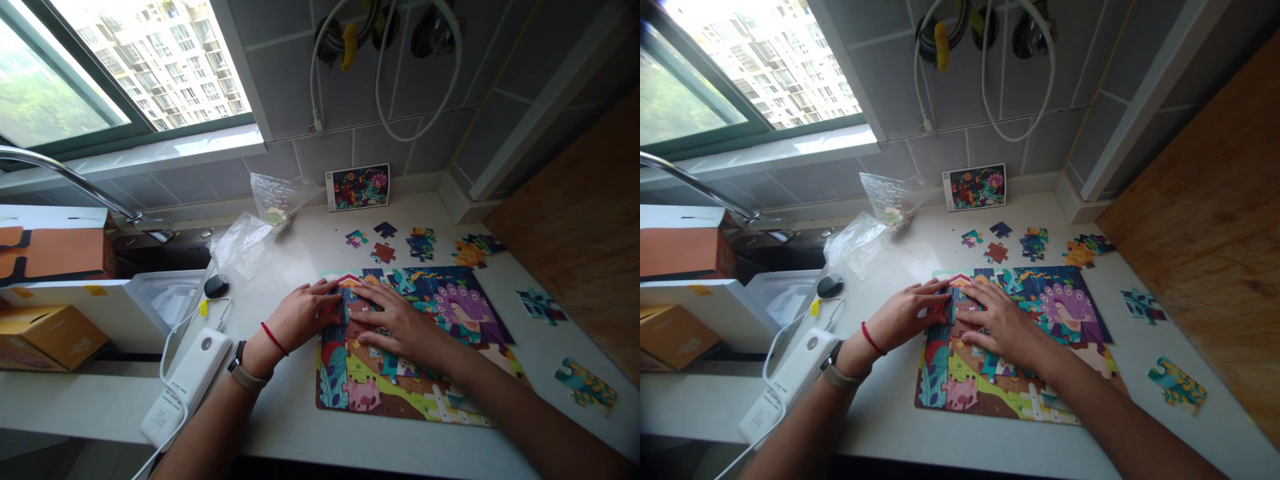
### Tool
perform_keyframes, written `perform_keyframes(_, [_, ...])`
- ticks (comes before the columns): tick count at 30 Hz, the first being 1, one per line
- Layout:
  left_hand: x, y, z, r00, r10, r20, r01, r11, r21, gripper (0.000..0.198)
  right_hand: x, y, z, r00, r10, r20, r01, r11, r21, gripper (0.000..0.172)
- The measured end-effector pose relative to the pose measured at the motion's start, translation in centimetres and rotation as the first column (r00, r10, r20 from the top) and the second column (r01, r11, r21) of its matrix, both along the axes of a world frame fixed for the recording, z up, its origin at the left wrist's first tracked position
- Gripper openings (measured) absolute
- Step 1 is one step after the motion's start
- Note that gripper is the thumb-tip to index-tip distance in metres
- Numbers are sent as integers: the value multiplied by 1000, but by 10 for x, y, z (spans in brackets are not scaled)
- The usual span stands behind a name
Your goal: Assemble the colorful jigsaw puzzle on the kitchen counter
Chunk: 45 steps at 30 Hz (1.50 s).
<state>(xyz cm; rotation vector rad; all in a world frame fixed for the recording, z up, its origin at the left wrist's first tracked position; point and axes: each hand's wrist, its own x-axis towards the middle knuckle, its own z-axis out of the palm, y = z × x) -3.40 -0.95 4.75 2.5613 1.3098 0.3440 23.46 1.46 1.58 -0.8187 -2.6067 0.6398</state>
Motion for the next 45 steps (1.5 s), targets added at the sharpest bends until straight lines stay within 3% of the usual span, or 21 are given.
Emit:
perform_keyframes(6, [1, -1, 4, 1000, -4, -24, 4, 1000, 10, 26, 0, -1, 3, 1000, -7, 10, 7, 1000, -14, 39])
perform_keyframes(11, [3, -2, 4, 996, 30, -84, -32, 999, -28, 40, 0, -1, 10, 1000, -5, -9, 5, 1000, -20, 37])
perform_keyframes(20, [6, -6, 7, 984, 125, -131, -144, 978, -153, 50, 1, -1, 5, 1000, -20, 4, 21, 998, -51, 38])
perform_keyframes(24, [3, -2, 4, 991, 118, -57, -126, 978, -167, 58, 2, -1, 6, 1000, 0, 0, 0, 998, -63, 38])
perform_keyframes(27, [-7, 6, 0, 988, 106, 114, -90, 987, -131, 49, 3, -1, 7, 999, -12, 43, 15, 998, -59, 45])
perform_keyframes(30, [-19, 14, -4, 949, 213, 233, -204, 977, -60, 35, 5, -1, 10, 993, -54, 105, 60, 997, -53, 53])
perform_keyframes(33, [-30, 17, -4, 952, 225, 206, -214, 974, -75, 37, 7, 0, 13, 985, -70, 159, 83, 994, -78, 57])
perform_keyframes(35, [-36, 17, -3, 975, 171, 143, -153, 980, -130, 51, 7, 1, 14, 982, -68, 179, 87, 992, -96, 56])
perform_keyframes(41, [-40, 11, -5, 997, 69, -27, -74, 938, -338, 130, 5, 2, 17, 975, -60, 216, 92, 986, -137, 54])
perform_keyframes(45, [-37, 10, -7, 997, 43, -71, -69, 912, -404, 143, 3, 1, 17, 974, -55, 222, 89, 986, -142, 54])
